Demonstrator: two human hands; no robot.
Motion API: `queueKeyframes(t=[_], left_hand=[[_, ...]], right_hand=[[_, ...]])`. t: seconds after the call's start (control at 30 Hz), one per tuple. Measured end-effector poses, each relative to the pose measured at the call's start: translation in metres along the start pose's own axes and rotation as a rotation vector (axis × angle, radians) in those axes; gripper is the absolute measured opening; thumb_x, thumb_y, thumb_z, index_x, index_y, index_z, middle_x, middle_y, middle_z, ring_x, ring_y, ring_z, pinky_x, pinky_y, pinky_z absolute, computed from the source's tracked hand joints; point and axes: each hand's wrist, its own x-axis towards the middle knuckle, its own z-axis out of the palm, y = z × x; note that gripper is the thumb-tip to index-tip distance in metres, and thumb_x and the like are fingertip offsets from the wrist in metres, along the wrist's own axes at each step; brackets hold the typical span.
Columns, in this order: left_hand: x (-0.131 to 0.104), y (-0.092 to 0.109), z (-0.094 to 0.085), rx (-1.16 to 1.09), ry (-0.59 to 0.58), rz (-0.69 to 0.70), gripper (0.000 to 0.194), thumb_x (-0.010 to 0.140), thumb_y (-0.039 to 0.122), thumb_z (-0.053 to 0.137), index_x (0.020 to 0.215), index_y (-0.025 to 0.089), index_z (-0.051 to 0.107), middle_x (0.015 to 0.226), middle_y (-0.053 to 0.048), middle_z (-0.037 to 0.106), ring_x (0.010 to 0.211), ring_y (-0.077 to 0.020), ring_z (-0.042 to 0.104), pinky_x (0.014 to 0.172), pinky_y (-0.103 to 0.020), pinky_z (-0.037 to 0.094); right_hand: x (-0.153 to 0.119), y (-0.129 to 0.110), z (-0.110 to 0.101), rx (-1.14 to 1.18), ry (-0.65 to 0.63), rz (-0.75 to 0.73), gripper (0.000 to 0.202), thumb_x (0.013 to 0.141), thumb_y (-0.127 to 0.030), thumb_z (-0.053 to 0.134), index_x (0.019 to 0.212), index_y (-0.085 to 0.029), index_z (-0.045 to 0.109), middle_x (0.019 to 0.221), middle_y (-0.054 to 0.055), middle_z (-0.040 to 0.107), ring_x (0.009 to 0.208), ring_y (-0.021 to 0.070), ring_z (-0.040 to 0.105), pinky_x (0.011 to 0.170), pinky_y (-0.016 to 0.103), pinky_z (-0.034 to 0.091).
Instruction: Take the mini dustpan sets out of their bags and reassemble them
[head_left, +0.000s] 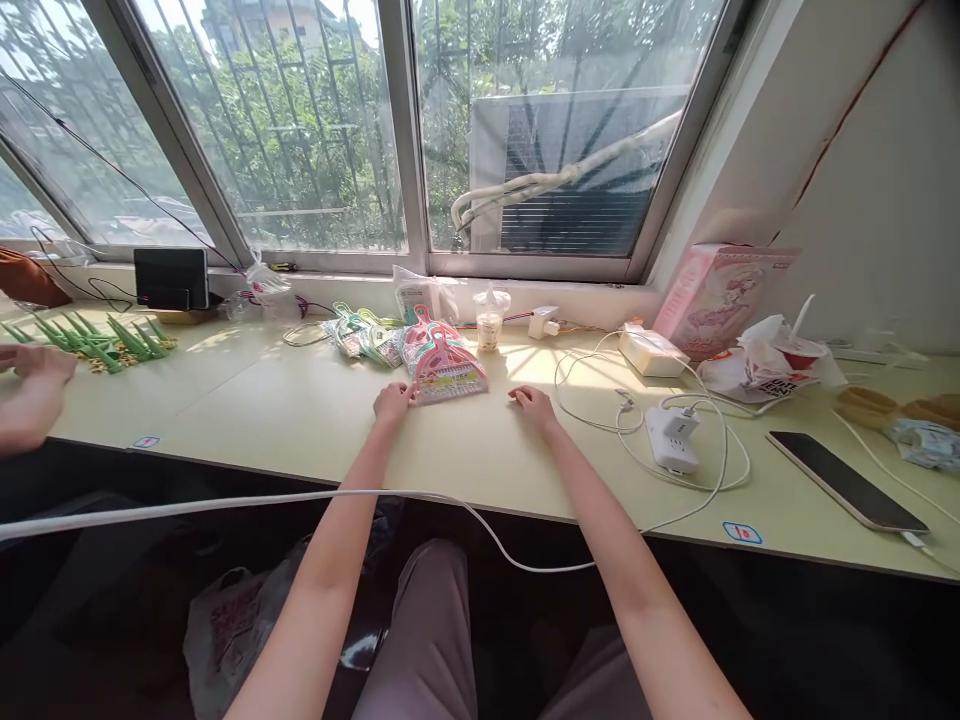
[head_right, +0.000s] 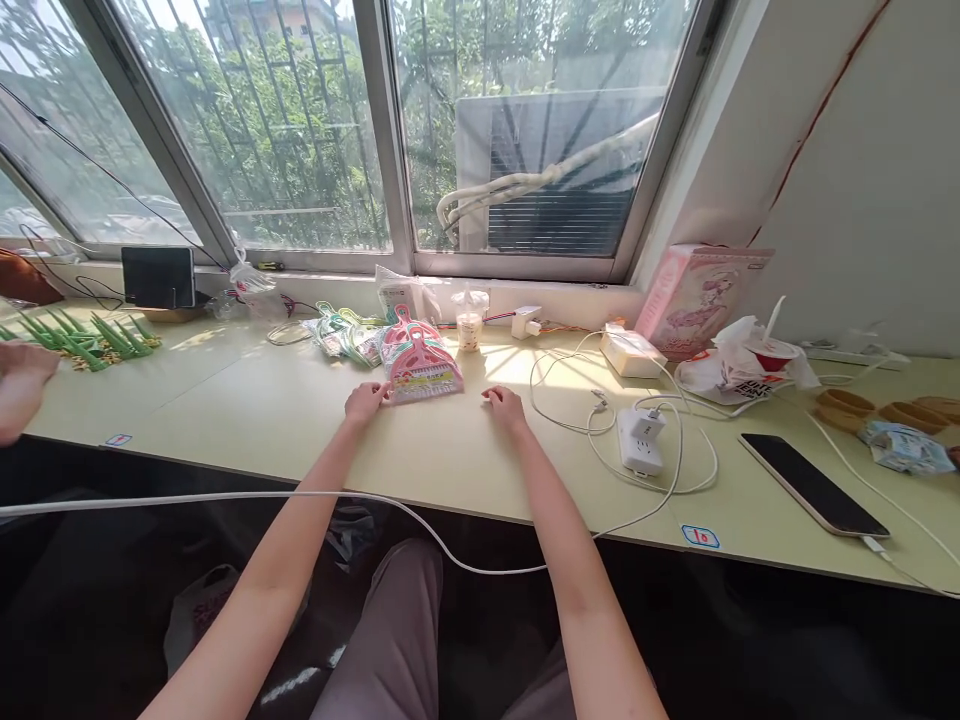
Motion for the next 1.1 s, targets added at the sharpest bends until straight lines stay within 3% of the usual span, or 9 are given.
queueKeyframes(t=[0.2,0.3,0.37,0.53,0.67,0.77,0.87,1.0,1.1], left_hand=[[0.002,0.003,-0.012,0.106,-0.092,0.019,0.036,0.089,0.055,0.05,0.098,0.023,0.064,0.091,-0.007,0.075,0.091,-0.0254,0.069,0.075,-0.031,0.045],[0.006,0.011,-0.017,0.131,-0.033,0.07,0.039,0.087,0.057,0.054,0.105,0.023,0.059,0.096,-0.007,0.074,0.095,-0.0255,0.068,0.076,-0.031,0.046],[0.007,0.017,-0.02,0.144,0.016,0.106,0.029,0.087,0.049,0.057,0.101,0.023,0.058,0.103,-0.007,0.073,0.101,-0.0254,0.067,0.077,-0.03,0.046],[-0.011,0.044,-0.023,0.149,0.151,0.15,0.016,0.089,0.034,0.051,0.092,0.02,0.059,0.099,-0.012,0.071,0.101,-0.031,0.065,0.081,-0.036,0.047],[-0.04,0.078,-0.016,-0.006,0.18,0.275,0.025,0.089,0.024,0.049,0.111,0.015,0.056,0.087,-0.014,0.069,0.092,-0.0321,0.066,0.084,-0.04,0.046],[-0.052,0.104,-0.004,-0.405,0.087,0.338,0.056,0.081,0.019,0.06,0.133,0.014,0.043,0.084,-0.008,0.069,0.085,-0.0268,0.067,0.084,-0.039,0.048],[-0.048,0.126,0.012,-0.764,-0.096,0.33,0.082,0.07,0.015,0.068,0.145,0.019,0.035,0.091,-0.005,0.071,0.084,-0.0232,0.066,0.081,-0.036,0.051],[-0.033,0.147,0.042,-0.898,-0.484,0.305,0.061,0.068,0.015,0.064,0.128,0.02,0.058,0.096,-0.007,0.072,0.089,-0.0244,0.067,0.083,-0.038,0.054],[-0.025,0.154,0.066,-1.177,-0.529,0.226,0.059,0.069,0.015,0.062,0.128,0.024,0.059,0.112,-0.006,0.07,0.104,-0.0241,0.066,0.093,-0.039,0.053]], right_hand=[[-0.006,-0.005,-0.003,-0.043,-0.032,-0.007,0.027,0.087,-0.027,0.045,0.09,-0.021,0.071,0.105,0.005,0.074,0.1,0.0186,0.068,0.093,0.033,0.05],[-0.005,-0.009,-0.003,-0.052,-0.049,0.018,0.026,0.087,-0.026,0.046,0.089,-0.021,0.072,0.104,0.004,0.075,0.097,0.0181,0.068,0.09,0.031,0.051],[-0.004,-0.011,-0.003,-0.054,-0.066,0.032,0.026,0.087,-0.025,0.047,0.088,-0.021,0.072,0.103,0.004,0.075,0.095,0.0178,0.069,0.088,0.03,0.051],[-0.002,-0.012,0.0,-0.027,-0.044,0.046,0.023,0.087,-0.023,0.049,0.083,-0.021,0.072,0.098,0.003,0.075,0.088,0.0159,0.07,0.087,0.03,0.053],[0.001,-0.011,0.0,0.178,0.017,0.121,0.02,0.09,-0.031,0.054,0.083,-0.019,0.068,0.084,0.004,0.073,0.066,0.014,0.068,0.069,0.029,0.058],[0.004,-0.01,-0.007,0.412,0.06,0.256,0.027,0.091,-0.045,0.058,0.092,-0.018,0.062,0.074,0.004,0.07,0.057,0.0147,0.067,0.063,0.03,0.059],[0.006,-0.007,-0.019,0.523,0.101,0.292,0.028,0.086,-0.04,0.067,0.103,-0.02,0.058,0.083,0.003,0.071,0.059,0.0144,0.069,0.066,0.03,0.06],[0.009,0.0,-0.031,0.492,0.313,0.28,0.047,0.076,-0.024,0.072,0.118,-0.024,0.051,0.101,0.002,0.068,0.061,0.012,0.068,0.069,0.028,0.06],[0.011,0.007,-0.034,0.357,0.273,0.274,0.07,0.066,-0.012,0.072,0.129,-0.025,0.045,0.108,0.003,0.063,0.061,0.0118,0.065,0.067,0.03,0.059]])
